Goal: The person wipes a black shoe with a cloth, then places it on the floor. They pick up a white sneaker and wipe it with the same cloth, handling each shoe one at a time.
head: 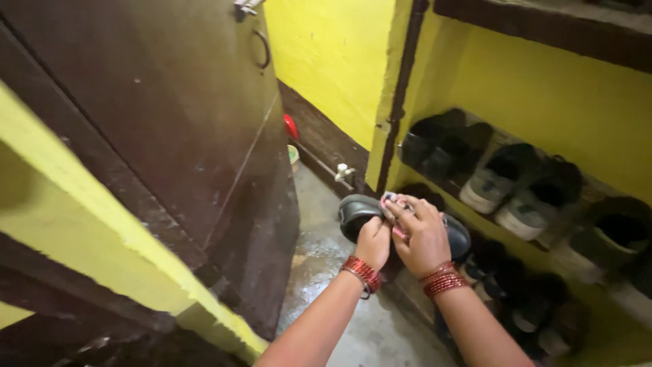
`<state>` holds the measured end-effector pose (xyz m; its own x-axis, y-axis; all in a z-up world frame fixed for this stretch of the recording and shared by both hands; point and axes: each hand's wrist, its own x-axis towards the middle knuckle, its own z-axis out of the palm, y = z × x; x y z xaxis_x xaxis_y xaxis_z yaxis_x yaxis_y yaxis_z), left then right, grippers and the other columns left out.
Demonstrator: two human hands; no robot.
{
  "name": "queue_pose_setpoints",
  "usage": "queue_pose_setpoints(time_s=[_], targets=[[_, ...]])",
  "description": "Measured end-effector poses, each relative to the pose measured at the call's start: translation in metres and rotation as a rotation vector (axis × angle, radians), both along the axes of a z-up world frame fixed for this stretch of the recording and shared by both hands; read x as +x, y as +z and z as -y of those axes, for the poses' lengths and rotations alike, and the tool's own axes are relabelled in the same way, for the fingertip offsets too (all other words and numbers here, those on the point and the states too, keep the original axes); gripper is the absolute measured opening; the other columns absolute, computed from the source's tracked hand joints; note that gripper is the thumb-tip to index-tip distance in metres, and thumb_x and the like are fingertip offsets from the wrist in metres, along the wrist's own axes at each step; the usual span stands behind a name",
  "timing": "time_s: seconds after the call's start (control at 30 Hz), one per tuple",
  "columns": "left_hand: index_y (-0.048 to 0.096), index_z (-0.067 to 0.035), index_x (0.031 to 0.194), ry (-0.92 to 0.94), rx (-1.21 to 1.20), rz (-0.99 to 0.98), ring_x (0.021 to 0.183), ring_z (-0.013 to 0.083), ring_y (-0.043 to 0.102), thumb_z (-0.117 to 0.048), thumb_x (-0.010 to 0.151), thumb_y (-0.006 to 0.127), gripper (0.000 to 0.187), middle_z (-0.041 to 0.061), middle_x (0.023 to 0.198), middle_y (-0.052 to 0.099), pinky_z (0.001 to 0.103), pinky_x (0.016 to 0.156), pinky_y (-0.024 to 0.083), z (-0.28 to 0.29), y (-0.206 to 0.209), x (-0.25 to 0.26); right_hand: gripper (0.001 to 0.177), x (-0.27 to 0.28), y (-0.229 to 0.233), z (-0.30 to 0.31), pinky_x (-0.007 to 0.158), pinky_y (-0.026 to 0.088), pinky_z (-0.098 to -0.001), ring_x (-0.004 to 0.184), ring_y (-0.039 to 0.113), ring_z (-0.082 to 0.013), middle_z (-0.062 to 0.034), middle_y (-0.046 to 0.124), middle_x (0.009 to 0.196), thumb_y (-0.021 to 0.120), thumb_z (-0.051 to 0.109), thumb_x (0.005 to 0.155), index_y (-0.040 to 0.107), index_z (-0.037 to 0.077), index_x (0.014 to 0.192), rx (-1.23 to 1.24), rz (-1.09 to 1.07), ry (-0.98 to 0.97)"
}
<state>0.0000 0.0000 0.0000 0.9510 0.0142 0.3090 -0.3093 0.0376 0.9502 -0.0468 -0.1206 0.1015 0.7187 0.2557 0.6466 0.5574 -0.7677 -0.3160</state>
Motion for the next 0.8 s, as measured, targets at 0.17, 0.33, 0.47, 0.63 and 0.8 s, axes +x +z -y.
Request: queue_pose_setpoints(time_s=[0.17,0.33,0.47,0.63,0.8], targets=[[0.055,0.005,0.077,0.088,0.143,-0.015,0.061,0.0254,0.052,-0.025,0.102,0.060,0.039,0.022,0.070,0.058,0.043,0.062,0.045,0.023,-0.028,-0.017,0.052,-0.007,-0.038,0.060,0.099,0.049,-0.0435,0.113,0.060,-0.0340,-0.0097,0.065,0.123,0.077,0.010,0.069,0.073,0.019,0.120,-0.114,-0.030,-0.140],[0.052,0.000,0.071,0.164,0.002,-0.151,0.061,0.0134,0.045,-0.029,0.101,0.060,0.043,0.009,0.061,0.050,0.037,0.058,0.043,0.025,-0.054,-0.023,0.038,-0.004,-0.088,0.158,0.100,0.051,-0.0433,0.115,0.061,-0.0326,-0.0075,0.066,0.128,0.076,0.017,0.078,0.076,0.019,0.117,-0.119,-0.211,-0.433],[0.051,-0.005,0.071,0.156,-0.236,-0.325,0.062,0.0099,0.039,-0.031,0.102,0.061,0.041,-0.001,0.065,0.045,0.032,0.057,0.038,0.018,-0.067,-0.016,0.044,-0.010,-0.104,0.170,0.099,0.050,-0.0462,0.112,0.060,-0.0371,-0.0137,0.064,0.129,0.076,0.015,0.078,0.075,0.015,0.123,0.108,-0.190,-0.494],[0.050,-0.012,0.076,0.088,-0.541,-0.522,0.060,0.0094,0.040,-0.027,0.101,0.062,0.031,-0.004,0.067,0.043,0.028,0.056,0.035,0.024,-0.080,-0.013,0.049,-0.019,-0.076,0.094,0.103,0.048,-0.0452,0.117,0.059,-0.0374,-0.0155,0.064,0.129,0.074,0.010,0.077,0.070,0.010,0.126,0.166,-0.024,-0.277],[0.051,-0.010,0.078,0.022,-0.725,-0.575,0.066,0.0103,0.049,-0.022,0.100,0.061,0.027,-0.002,0.072,0.052,0.029,0.061,0.043,0.021,-0.098,-0.008,0.059,-0.033,-0.056,0.030,0.099,0.046,-0.0458,0.113,0.058,-0.0388,-0.0156,0.062,0.126,0.075,0.008,0.069,0.069,0.015,0.127,0.008,-0.054,-0.120]])
